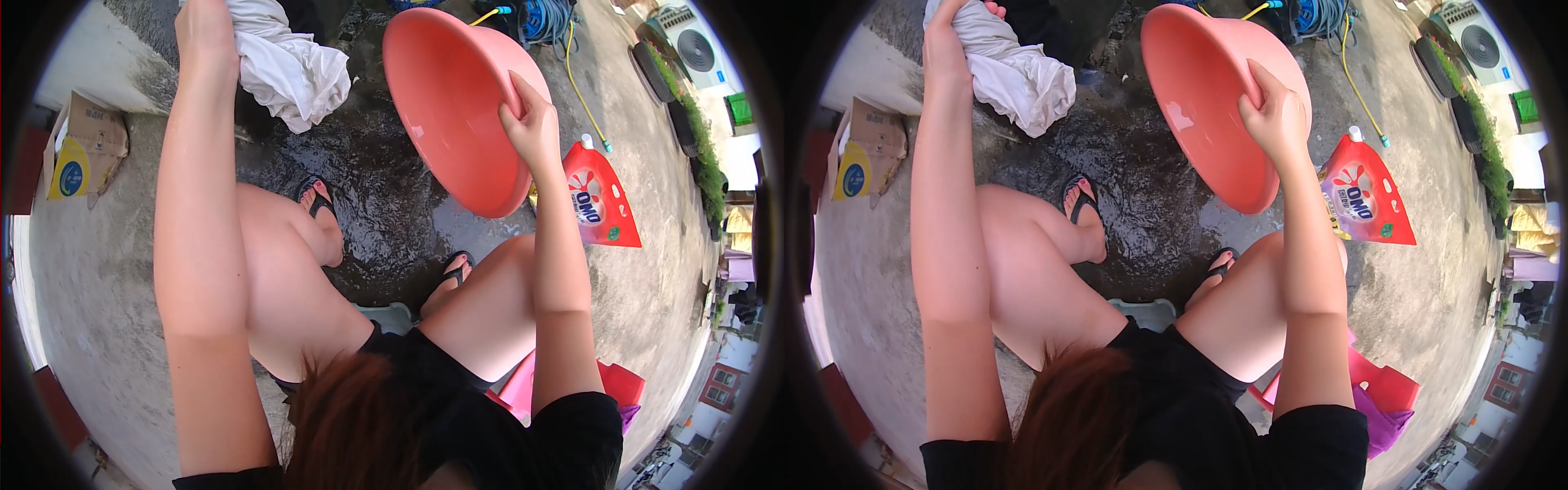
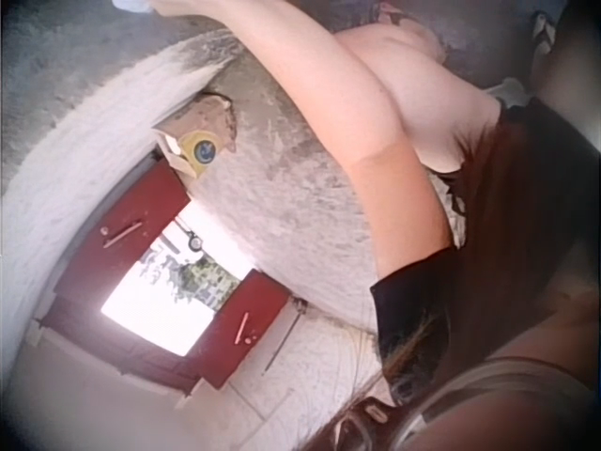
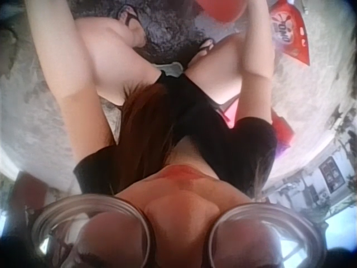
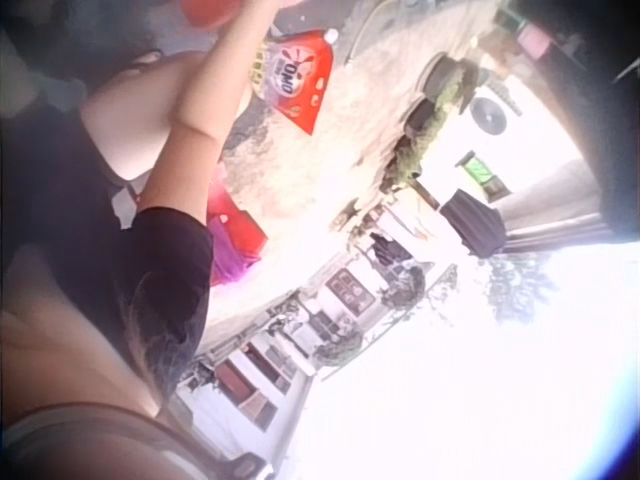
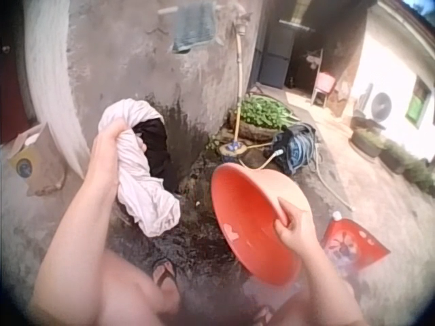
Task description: The person washes clothes in a pink basin by hand, soaking and scrubbing a black garment and a white garment, then wringing the clothes to remove water before emptying the basin.
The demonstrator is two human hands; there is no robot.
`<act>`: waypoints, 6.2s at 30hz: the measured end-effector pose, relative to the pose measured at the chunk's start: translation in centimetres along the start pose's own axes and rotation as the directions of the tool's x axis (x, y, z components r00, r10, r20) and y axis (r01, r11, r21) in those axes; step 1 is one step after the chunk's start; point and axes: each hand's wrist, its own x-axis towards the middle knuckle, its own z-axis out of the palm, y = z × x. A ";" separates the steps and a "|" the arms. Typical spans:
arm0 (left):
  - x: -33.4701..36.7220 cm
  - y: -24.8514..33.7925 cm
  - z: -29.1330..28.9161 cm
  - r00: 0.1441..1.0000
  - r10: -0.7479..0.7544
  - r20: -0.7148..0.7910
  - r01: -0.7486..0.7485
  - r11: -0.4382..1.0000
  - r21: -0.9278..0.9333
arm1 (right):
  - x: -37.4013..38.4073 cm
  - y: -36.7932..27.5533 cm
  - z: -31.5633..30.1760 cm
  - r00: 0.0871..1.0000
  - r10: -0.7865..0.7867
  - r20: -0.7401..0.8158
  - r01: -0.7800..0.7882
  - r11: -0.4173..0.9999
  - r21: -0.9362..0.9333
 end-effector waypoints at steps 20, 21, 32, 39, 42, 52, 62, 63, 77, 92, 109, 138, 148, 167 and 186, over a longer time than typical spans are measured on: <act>-1.1 -0.6 1.1 0.999 0.034 0.025 -0.034 0.999 -0.001 | -1.5 1.0 3.2 0.963 0.163 0.217 -0.107 0.962 -0.250; -0.9 -0.4 1.2 0.999 0.034 0.031 -0.034 0.999 -0.006 | -1.4 2.4 3.2 0.976 0.186 0.117 -0.155 0.959 -0.236; -0.2 0.1 0.0 0.994 -0.085 0.072 0.091 0.992 -0.084 | -6.6 17.6 7.1 0.605 0.722 -0.335 -0.512 0.675 0.531; 2.0 -0.4 -2.6 0.984 -0.153 0.093 0.165 0.977 -0.132 | -13.8 19.0 9.6 0.050 0.764 0.643 -0.997 -0.003 0.081; 1.6 -0.3 -2.3 0.984 -0.151 0.090 0.160 0.982 -0.104 | -15.7 17.5 10.6 0.024 0.642 0.766 -0.999 0.039 -0.001; -0.2 0.2 -1.7 0.986 -0.135 0.095 0.144 0.985 -0.096 | -6.8 13.3 11.3 0.676 0.442 0.589 -0.464 0.877 -0.125; -1.6 -0.3 1.3 0.971 -0.175 0.164 0.183 0.983 -0.034 | 21.7 -6.4 -3.9 0.964 -0.068 -0.257 0.096 0.990 0.099; -1.5 0.3 0.8 0.974 -0.170 0.148 0.175 0.984 -0.021 | 24.2 -10.0 -4.8 0.921 -0.122 -0.371 0.167 0.982 0.091; -1.2 0.1 0.1 0.976 -0.141 0.164 0.147 0.989 -0.028 | 37.9 -22.8 -7.2 0.879 -0.068 -0.472 0.003 0.991 -0.137; -1.4 1.1 -0.5 0.957 -0.091 0.275 0.068 0.994 0.091 | 24.7 -12.3 -7.8 0.966 -0.015 -0.258 0.129 0.893 0.431; -8.4 -0.2 5.8 0.473 -0.084 0.877 -0.434 0.845 0.314 | 1.7 -2.1 -1.5 0.620 0.071 0.781 -0.772 -0.121 0.624; -8.1 -11.5 12.4 0.453 -0.397 0.798 -0.191 0.832 0.522 | 2.9 0.5 -4.9 0.851 0.482 0.207 -0.330 0.186 0.925; -8.5 -10.4 12.8 0.672 -0.309 0.673 -0.283 0.733 0.619 | 2.8 -1.7 -3.9 0.929 0.238 0.283 -0.261 -0.121 0.958; -9.0 -5.5 12.2 0.714 -0.190 0.674 0.054 0.975 0.218 | 0.3 -3.5 -3.8 0.845 0.073 0.530 -0.228 0.945 0.234; -9.4 -5.5 12.2 0.678 -0.106 0.727 -0.135 0.955 0.265 | 1.1 -1.5 -3.6 0.923 0.065 0.379 -0.203 0.918 0.339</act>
